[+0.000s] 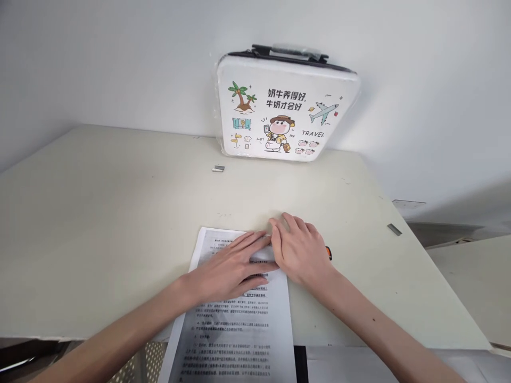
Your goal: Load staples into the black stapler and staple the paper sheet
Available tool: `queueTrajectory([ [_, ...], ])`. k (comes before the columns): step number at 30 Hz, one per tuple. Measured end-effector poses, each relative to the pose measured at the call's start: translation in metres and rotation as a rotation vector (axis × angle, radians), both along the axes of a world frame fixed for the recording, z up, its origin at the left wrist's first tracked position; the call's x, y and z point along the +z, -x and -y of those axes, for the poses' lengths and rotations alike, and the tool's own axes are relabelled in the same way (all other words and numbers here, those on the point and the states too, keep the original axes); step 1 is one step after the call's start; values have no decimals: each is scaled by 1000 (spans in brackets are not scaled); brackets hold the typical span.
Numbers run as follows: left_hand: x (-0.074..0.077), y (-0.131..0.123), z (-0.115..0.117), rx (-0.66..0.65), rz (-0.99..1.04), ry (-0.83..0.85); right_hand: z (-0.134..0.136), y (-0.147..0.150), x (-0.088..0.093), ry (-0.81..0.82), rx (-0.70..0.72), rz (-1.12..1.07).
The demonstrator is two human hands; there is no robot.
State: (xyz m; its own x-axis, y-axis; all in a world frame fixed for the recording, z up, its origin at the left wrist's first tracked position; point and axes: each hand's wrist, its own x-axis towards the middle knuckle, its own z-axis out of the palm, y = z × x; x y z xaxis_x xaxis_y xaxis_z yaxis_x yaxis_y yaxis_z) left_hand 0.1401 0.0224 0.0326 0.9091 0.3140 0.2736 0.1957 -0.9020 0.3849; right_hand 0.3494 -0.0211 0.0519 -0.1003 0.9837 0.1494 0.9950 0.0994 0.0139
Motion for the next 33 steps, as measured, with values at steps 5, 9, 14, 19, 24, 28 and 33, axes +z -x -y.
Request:
queueTrajectory([
  [5, -2, 0, 0, 13, 7, 14, -2, 8, -5, -49, 19, 121],
  [9, 0, -1, 0, 1, -14, 35, -4, 7, -6, -45, 36, 85],
  [14, 4, -2, -2, -15, -21, 41, -2, -3, -2, -72, 40, -111],
  [19, 3, 7, -2, 14, -44, 36, 20, -28, -11, -262, 78, -278],
  [24, 2, 16, -5, 34, -55, 23, 40, -66, -33, -310, 207, -255],
  [28, 4, 17, -10, 22, -27, -22, 44, -87, -43, -338, 111, -307],
  [33, 23, 33, 1, 87, -16, -88, 45, -94, -43, -340, -40, -398],
])
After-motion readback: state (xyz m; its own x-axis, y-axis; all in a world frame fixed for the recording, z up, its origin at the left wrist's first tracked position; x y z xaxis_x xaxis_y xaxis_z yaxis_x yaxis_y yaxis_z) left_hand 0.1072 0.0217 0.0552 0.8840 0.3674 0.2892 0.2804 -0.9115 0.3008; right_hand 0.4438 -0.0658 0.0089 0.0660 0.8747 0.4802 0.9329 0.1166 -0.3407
